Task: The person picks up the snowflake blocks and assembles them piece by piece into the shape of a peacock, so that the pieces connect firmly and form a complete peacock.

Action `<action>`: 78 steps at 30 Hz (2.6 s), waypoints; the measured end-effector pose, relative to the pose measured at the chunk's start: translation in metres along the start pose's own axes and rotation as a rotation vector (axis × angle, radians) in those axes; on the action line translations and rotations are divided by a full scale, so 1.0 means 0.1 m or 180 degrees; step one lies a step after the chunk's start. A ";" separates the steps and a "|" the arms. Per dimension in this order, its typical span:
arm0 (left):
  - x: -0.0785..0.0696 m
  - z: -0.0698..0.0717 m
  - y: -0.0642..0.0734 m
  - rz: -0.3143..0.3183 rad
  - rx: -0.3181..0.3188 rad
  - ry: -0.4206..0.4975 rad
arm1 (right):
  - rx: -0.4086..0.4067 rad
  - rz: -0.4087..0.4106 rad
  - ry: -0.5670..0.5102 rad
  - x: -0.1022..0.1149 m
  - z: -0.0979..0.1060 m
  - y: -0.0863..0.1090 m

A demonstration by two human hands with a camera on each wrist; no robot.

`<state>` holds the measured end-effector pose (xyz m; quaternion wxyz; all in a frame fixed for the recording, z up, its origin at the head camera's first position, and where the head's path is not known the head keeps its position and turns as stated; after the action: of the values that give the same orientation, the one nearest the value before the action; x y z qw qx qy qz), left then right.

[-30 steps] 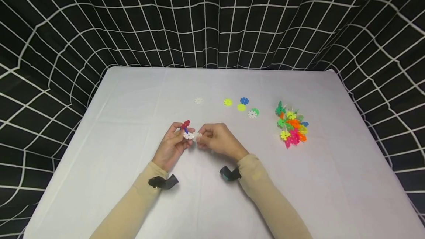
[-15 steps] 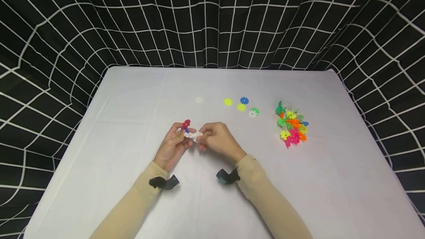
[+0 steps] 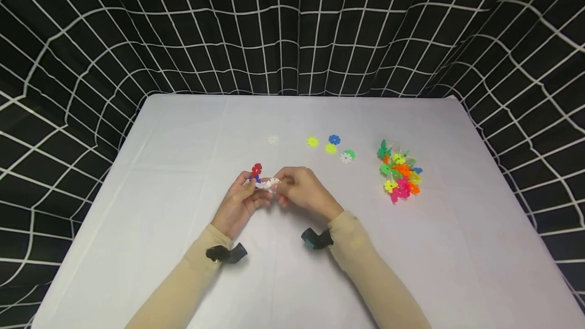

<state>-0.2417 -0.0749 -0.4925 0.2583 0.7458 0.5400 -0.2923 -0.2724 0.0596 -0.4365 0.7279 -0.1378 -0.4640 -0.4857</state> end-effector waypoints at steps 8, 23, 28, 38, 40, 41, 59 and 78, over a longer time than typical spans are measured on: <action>-0.01 0.05 -0.02 0.0099 -0.0130 0.0400 | -0.0521 -0.0357 0.0617 -0.45 0.59 -0.01; -0.01 0.03 0.00 0.0207 0.0055 0.0835 | -0.0700 -0.1266 0.1579 -1.07 1.11 0.14; -0.02 0.00 0.00 0.0246 0.0196 0.0961 | -0.0649 -0.1080 0.1448 -0.98 1.03 0.10; -0.07 0.06 -0.03 0.0109 -0.0109 0.0908 | -0.0426 -0.0064 0.0488 0.02 0.56 0.15; -0.08 0.07 -0.03 0.0068 -0.0177 0.0804 | -0.0422 0.0050 0.0401 0.11 0.48 0.16; -0.08 0.08 -0.03 0.0062 -0.0209 0.0775 | -0.0418 0.0107 0.0400 0.15 0.44 0.17; -0.06 0.11 -0.05 0.0030 -0.0363 0.0743 | -0.0444 0.0507 0.0696 0.25 0.14 0.16; -0.05 0.11 -0.05 -0.0165 -0.0404 0.0036 | -0.0433 0.0365 0.0903 0.17 0.08 0.09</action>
<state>-0.2494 -0.0846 -0.4968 0.2944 0.7153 0.5781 -0.2599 -0.2675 0.0595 -0.4167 0.8016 -0.1430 -0.3140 -0.4882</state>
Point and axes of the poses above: each hand's wrist, its own y-axis away from the middle knuckle, its own z-axis out of the back of the hand, x = y × z, the point moved 8 cm from there along -y, towards the middle knuckle, and after that the axes turned 8 degrees about y, right-handed, at the moved point
